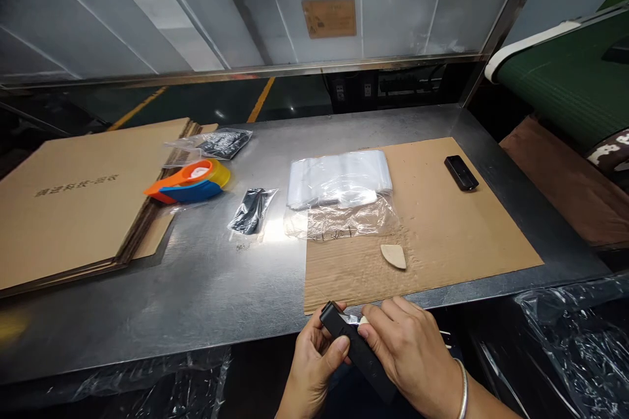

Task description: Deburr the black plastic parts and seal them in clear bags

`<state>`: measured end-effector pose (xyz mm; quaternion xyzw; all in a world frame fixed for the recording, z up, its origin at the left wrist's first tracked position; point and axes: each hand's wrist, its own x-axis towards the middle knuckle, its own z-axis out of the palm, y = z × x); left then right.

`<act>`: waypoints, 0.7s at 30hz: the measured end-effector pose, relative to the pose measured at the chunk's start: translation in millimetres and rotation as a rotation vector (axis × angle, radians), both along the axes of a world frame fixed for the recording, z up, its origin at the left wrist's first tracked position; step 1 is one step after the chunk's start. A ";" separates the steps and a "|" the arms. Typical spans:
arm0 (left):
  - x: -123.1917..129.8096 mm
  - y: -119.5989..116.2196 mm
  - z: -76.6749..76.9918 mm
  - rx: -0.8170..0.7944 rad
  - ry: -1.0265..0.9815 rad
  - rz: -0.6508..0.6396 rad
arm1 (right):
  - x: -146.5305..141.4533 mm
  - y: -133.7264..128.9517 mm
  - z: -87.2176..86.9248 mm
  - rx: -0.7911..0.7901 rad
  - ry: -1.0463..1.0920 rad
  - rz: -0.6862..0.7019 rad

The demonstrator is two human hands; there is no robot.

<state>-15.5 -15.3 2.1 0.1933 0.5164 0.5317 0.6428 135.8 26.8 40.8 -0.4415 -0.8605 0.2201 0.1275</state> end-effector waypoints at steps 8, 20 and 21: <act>0.9 2.0 -3.7 0.001 -0.066 -0.030 | 5.7 14.1 -30.1 -0.128 0.007 -0.145; 7.6 18.5 -32.8 -0.351 -0.312 0.156 | 84.9 74.9 -97.0 0.284 -0.290 -0.510; 9.6 21.0 -35.4 -0.388 -0.339 0.170 | 87.8 80.6 -100.2 0.321 -0.296 -0.524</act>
